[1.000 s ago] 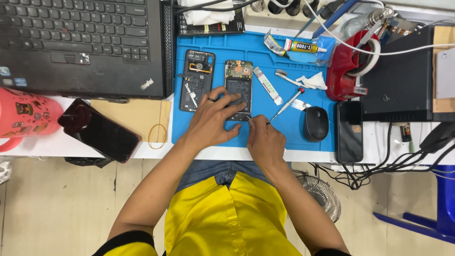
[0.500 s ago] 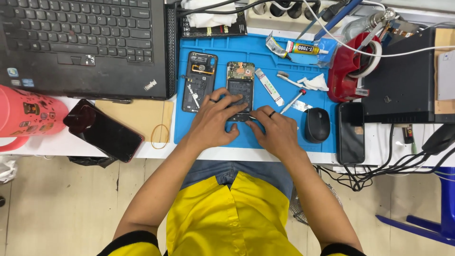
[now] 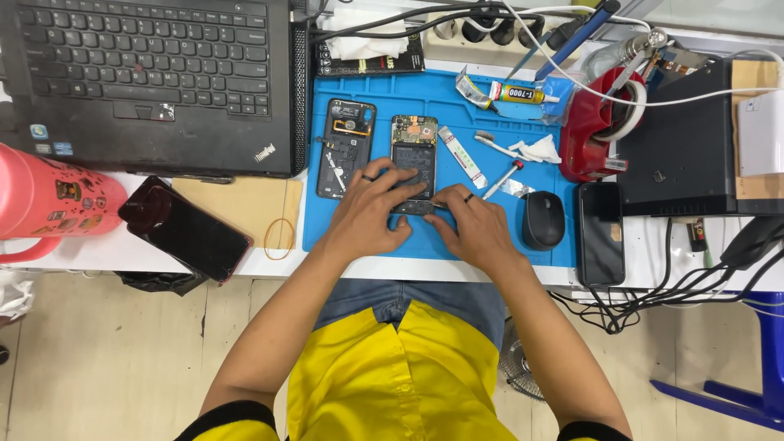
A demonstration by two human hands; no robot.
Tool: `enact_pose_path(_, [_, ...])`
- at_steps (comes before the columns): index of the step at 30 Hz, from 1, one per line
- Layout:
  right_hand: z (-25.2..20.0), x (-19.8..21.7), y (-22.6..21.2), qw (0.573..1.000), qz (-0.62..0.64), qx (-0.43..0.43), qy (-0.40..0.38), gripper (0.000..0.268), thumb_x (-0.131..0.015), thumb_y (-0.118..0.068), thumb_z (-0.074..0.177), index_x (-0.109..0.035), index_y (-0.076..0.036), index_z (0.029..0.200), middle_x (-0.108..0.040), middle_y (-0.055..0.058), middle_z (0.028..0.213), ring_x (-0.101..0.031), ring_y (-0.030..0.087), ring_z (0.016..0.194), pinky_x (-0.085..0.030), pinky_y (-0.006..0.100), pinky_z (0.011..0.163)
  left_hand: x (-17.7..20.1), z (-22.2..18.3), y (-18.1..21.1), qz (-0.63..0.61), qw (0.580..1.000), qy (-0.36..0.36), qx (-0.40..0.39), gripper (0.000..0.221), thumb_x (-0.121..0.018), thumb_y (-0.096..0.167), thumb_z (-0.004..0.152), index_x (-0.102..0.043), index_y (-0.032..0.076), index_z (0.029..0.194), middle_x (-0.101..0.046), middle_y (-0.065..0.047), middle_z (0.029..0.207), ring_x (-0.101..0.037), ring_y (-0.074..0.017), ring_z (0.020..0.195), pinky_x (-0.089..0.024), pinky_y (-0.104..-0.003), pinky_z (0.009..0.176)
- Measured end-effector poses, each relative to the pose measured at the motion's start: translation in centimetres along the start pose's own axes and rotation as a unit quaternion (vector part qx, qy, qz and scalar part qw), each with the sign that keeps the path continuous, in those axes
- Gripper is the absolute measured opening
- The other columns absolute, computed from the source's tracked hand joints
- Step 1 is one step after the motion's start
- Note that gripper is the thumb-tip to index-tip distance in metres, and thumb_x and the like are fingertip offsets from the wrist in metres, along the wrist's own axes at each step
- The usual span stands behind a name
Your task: Reassembling a mobile phone by installing internal components and securing them with screws on a repair bench.
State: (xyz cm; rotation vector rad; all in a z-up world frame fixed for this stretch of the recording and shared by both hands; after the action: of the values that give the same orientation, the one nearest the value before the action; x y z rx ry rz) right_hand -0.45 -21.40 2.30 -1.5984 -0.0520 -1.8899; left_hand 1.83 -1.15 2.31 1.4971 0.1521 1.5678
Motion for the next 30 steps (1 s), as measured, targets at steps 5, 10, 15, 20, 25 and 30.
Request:
enact_pose_path(5, [-0.3,-0.7,0.8,0.997,0.076,-0.014,0.008,0.012,-0.077,-0.013,0.097,-0.071,-0.018,0.106,-0.076,-0.002,0.095,-0.076,0.022,0.081,-0.059,0.033,0.064,0.1,-0.1,0.0,0.004,1.000,0.011,-0.006,0.055,-0.065,0.015,0.068,-0.076,0.013,0.122,-0.067,-0.009,0.129,-0.047,-0.0338,0.130,-0.042,-0.046,0.094])
enact_pose_path(10, [-1.2,0.0,1.2,0.987,0.151,-0.044,0.017,0.010,-0.076,-0.010,0.098,-0.072,-0.016,0.104,-0.078,0.000,0.092,-0.077,0.023,0.084,-0.060,0.033,0.066,0.6,-0.2,0.4,0.006,1.000,0.012,-0.007,0.059,-0.064,0.016,0.067,-0.074,0.013,0.125,-0.066,-0.009,0.129,-0.047,-0.0333,0.131,-0.043,-0.046,0.094])
enact_pose_path(15, [-1.9,3.1,2.5,0.977,0.135,-0.089,0.138,0.011,-0.077,-0.003,0.099,-0.069,-0.011,0.101,-0.073,0.003,0.089,-0.062,0.020,0.062,-0.052,0.031,0.055,0.6,-0.4,0.4,-0.018,0.997,0.062,-0.037,0.066,-0.064,0.015,0.072,-0.067,0.011,0.138,-0.069,-0.012,0.131,-0.054,-0.0359,0.128,-0.044,-0.045,0.095])
enact_pose_path(20, [-1.5,2.3,1.5,0.966,-0.055,0.049,0.247,0.011,-0.075,-0.004,0.098,-0.071,-0.014,0.099,-0.070,0.000,0.098,-0.065,0.017,0.066,-0.056,0.029,0.057,-0.8,-0.4,-0.8,-0.030,0.982,0.176,-0.059,0.044,-0.071,0.023,0.087,-0.072,0.013,0.130,-0.073,-0.007,0.117,-0.064,-0.0289,0.113,-0.049,-0.040,0.091])
enact_pose_path(25, [-0.5,1.5,-1.1,0.922,-0.122,0.186,0.317,0.011,-0.077,-0.007,0.097,-0.073,-0.016,0.092,-0.070,0.004,0.099,-0.060,0.016,0.057,-0.054,0.029,0.052,0.9,0.0,-0.2,-0.214,0.955,0.206,-0.012,0.021,-0.065,0.014,0.100,-0.076,0.009,0.117,-0.076,-0.010,0.090,-0.068,-0.0227,0.073,-0.054,-0.035,0.064])
enact_pose_path(30, [-0.4,1.4,-1.2,0.935,-0.090,0.165,0.301,0.010,-0.076,-0.008,0.097,-0.073,-0.017,0.093,-0.072,0.002,0.100,-0.059,0.015,0.058,-0.053,0.029,0.053,-0.5,0.3,-2.2,-0.358,0.913,0.183,0.067,0.011,-0.074,0.001,0.090,-0.077,0.005,0.099,-0.075,-0.010,0.074,-0.067,-0.0136,0.064,-0.052,-0.027,0.055])
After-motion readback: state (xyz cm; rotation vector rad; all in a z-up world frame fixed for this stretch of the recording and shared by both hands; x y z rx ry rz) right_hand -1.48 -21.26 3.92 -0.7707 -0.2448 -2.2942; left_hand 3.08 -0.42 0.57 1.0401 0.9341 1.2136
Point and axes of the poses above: each hand's wrist, its own z-axis towards the middle knuckle, its own x-axis out of the back of the hand, y = z × x, the point moved 3 cm from there along z, towards the middle knuckle
